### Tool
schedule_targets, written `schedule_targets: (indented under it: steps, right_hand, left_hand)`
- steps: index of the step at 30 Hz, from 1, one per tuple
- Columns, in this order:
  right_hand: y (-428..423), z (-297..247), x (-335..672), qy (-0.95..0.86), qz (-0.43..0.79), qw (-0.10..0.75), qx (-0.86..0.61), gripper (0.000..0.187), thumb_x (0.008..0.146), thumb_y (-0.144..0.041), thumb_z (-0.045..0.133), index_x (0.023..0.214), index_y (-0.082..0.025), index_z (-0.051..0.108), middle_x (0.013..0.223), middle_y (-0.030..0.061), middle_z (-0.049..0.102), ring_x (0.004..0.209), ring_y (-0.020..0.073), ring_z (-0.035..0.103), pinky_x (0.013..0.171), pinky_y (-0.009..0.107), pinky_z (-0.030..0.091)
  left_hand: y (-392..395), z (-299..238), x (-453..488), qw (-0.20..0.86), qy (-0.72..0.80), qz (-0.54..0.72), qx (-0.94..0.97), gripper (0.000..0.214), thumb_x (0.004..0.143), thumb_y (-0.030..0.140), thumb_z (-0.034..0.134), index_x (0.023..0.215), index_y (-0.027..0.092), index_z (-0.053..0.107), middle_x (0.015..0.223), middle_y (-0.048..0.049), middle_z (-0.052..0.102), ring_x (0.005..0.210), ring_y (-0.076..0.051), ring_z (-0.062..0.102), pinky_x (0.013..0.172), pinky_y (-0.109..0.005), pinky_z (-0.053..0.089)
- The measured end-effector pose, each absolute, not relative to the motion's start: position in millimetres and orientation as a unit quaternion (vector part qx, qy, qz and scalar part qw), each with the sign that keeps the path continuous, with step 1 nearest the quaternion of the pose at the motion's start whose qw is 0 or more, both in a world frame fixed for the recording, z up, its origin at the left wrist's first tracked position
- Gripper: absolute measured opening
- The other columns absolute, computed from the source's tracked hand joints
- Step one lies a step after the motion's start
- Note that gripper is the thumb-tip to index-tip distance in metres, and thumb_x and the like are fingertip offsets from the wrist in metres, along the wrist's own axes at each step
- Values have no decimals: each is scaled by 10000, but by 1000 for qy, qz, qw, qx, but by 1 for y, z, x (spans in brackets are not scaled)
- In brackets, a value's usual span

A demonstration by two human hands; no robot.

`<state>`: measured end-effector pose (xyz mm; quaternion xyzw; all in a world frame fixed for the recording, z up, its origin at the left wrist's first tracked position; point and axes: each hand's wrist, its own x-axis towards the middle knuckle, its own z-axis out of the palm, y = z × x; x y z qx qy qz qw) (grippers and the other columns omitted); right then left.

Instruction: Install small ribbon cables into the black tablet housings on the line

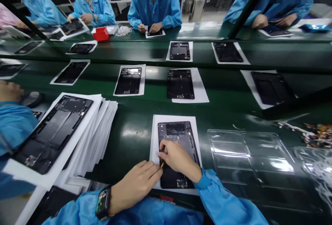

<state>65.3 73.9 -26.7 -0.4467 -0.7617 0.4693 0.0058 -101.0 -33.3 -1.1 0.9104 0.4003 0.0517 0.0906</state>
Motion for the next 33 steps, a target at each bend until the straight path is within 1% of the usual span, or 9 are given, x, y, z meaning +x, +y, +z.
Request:
schedule_targets:
  steps: [3,6,9,13,17,20,25,29,33]
  right_hand:
    - [70,-25,63,-780,444,12,-440,138,769,-124,646,862,-212,592,670,-28,595,685,158,543,614,265,341]
    - [79,-23,67,-728,526,68,-435,176,759,-95,586,909,-178,628,631,-36,556,614,130,505,608,257,368]
    - [95,-18,79,-607,659,104,-431,150,789,-229,599,901,-146,653,633,-17,588,471,83,421,464,223,300]
    - [110,-13,97,-517,735,124,-420,371,768,-420,706,988,-133,627,585,0,631,336,34,277,363,202,113]
    - [114,-11,112,-505,744,144,-412,382,782,-473,728,879,-117,627,616,52,673,310,11,264,359,208,66]
    - [117,-4,123,-516,759,153,-366,376,876,-465,636,988,-107,653,581,26,652,303,8,254,385,222,115]
    - [129,10,135,-535,772,129,-319,383,923,-462,565,1075,-121,648,967,150,722,338,12,332,392,249,145]
    - [135,9,124,-548,763,104,-326,330,889,-432,630,971,-114,661,805,95,711,342,4,269,373,229,65]
    - [135,3,107,-549,754,83,-352,378,896,-474,598,921,-105,673,722,49,661,355,-4,270,391,219,76]
  left_hand:
    - [-38,-2,-100,94,398,56,911,186,984,132,419,1110,79,546,941,-83,590,847,-195,546,734,-327,442]
    - [-38,1,-100,89,395,68,912,186,980,132,429,1109,77,551,924,-80,595,822,-192,541,718,-327,431]
    - [-30,8,-102,72,401,86,909,209,981,126,416,1141,77,540,932,-81,602,818,-194,542,701,-334,422]
    - [-14,10,-109,52,419,117,899,225,999,132,372,1149,92,535,950,-83,621,810,-193,552,684,-340,411]
    - [-2,4,-113,48,426,161,889,247,1011,129,337,1156,104,535,994,-81,643,838,-191,569,689,-339,415]
    - [3,-1,-115,54,426,187,883,242,1009,120,344,1142,110,546,989,-73,653,858,-190,580,696,-334,427]
    - [6,-2,-119,56,411,254,874,212,998,111,396,1137,103,556,974,-73,658,848,-177,582,727,-315,463]
    - [5,-4,-122,57,396,278,873,200,992,103,416,1126,102,564,981,-80,656,876,-173,590,764,-304,482]
    - [6,-7,-124,63,398,264,876,216,998,106,388,1116,102,569,955,-85,653,864,-177,595,748,-309,487]
